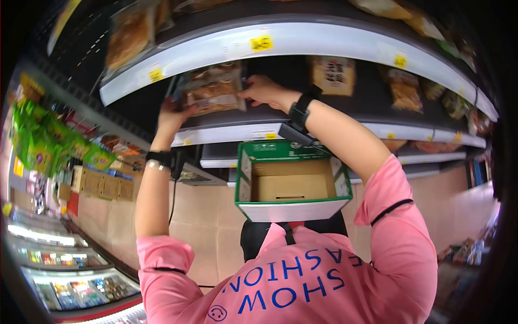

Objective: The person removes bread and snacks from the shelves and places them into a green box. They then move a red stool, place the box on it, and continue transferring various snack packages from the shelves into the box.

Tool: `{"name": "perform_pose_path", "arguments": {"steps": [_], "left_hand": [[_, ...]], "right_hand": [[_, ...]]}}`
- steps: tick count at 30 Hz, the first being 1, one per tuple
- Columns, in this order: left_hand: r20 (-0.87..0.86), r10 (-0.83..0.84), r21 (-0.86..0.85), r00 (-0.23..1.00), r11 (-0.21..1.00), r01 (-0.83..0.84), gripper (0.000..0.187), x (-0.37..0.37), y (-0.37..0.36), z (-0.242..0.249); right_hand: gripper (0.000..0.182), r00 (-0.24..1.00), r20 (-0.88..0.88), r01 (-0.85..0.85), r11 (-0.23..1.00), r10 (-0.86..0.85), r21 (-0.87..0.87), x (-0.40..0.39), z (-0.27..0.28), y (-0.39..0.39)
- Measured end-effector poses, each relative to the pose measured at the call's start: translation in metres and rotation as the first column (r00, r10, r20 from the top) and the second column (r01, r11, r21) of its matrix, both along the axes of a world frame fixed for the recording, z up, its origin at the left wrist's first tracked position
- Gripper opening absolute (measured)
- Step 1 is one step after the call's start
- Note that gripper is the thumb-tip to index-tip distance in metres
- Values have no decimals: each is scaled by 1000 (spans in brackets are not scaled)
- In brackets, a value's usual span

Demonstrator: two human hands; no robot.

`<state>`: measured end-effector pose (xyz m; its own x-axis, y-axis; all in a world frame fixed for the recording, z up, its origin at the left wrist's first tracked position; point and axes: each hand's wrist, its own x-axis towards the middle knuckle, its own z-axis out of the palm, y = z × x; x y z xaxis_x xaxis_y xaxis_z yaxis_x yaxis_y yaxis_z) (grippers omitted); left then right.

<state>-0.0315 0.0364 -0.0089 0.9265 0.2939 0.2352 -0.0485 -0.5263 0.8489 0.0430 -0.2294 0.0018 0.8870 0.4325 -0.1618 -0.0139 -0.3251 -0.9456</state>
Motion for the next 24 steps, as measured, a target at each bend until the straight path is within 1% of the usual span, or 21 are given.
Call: {"name": "perform_pose_path", "arguments": {"steps": [1,2,3,5,6,7,8,9,10,11,13,14,15,16,17,18,19,20,22,23,24], "left_hand": [[78,52,148,996,987,-64,62,3,5,-9],[201,62,276,978,954,-117,57,-1,-1,-8],[326,57,386,944,903,-188,52,-13,-10,-2],[417,-30,469,908,863,-187,36,-55,-62,28],[324,-127,460,937,887,-38,27,-70,-76,32],[235,-229,439,945,892,108,19,-82,-87,33],[83,-225,400,971,900,174,17,-96,-99,32],[-74,-226,356,971,904,237,17,-107,-108,30],[-159,-228,419,961,865,275,22,-114,-114,27],[-244,-222,479,944,819,316,28,-120,-119,23],[-437,-179,575,881,698,427,47,-125,-115,7],[-544,-157,550,824,675,492,58,-125,-114,2],[-605,-149,515,782,676,527,60,-126,-114,-4],[-676,-151,438,721,704,558,59,-126,-117,-5],[-744,-154,358,651,730,582,58,-126,-120,-6],[-740,-171,359,650,718,597,58,-124,-123,-6],[-759,-210,279,616,750,599,52,-122,-126,-7],[-774,-249,197,582,779,595,46,-121,-127,-8],[-743,-296,189,600,767,613,42,-115,-117,-27],[-712,-330,186,620,763,619,38,-112,-114,-34],[-759,-265,226,595,749,623,33,-112,-126,-22]], "right_hand": [[51,1000,16,-13,1000,13,-16,-6,9,-8],[54,999,32,-27,999,28,-33,-11,13,-17],[54,1000,29,7,999,-6,-37,-15,12,-26],[59,982,181,-37,995,52,-89,-20,12,-44],[57,981,180,-58,996,69,-65,-32,19,-57],[52,965,243,-73,992,96,-102,-43,26,-71],[50,953,275,-104,990,125,-92,-49,25,-83],[47,940,305,-133,988,152,-83,-55,22,-96],[44,930,315,-162,980,191,-114,-64,26,-111],[34,910,402,-120,993,102,20,-72,17,-122],[24,909,404,-71,994,100,-87,-96,19,-149],[21,904,416,-14,980,96,-196,-108,18,-160],[18,899,428,45,952,94,-303,-120,17,-170],[19,903,421,102,905,90,-412,-134,20,-179],[24,898,421,130,836,129,-533,-141,9,-188],[27,906,402,157,782,129,-604,-149,3,-196],[30,915,381,177,721,129,-670,-155,-3,-202],[30,916,384,191,716,115,-671,-160,-13,-207],[31,950,310,176,753,39,-634,-168,-30,-215],[36,963,268,150,739,43,-657,-171,-34,-217],[32,965,262,163,753,12,-638,-176,-34,-217]]}}
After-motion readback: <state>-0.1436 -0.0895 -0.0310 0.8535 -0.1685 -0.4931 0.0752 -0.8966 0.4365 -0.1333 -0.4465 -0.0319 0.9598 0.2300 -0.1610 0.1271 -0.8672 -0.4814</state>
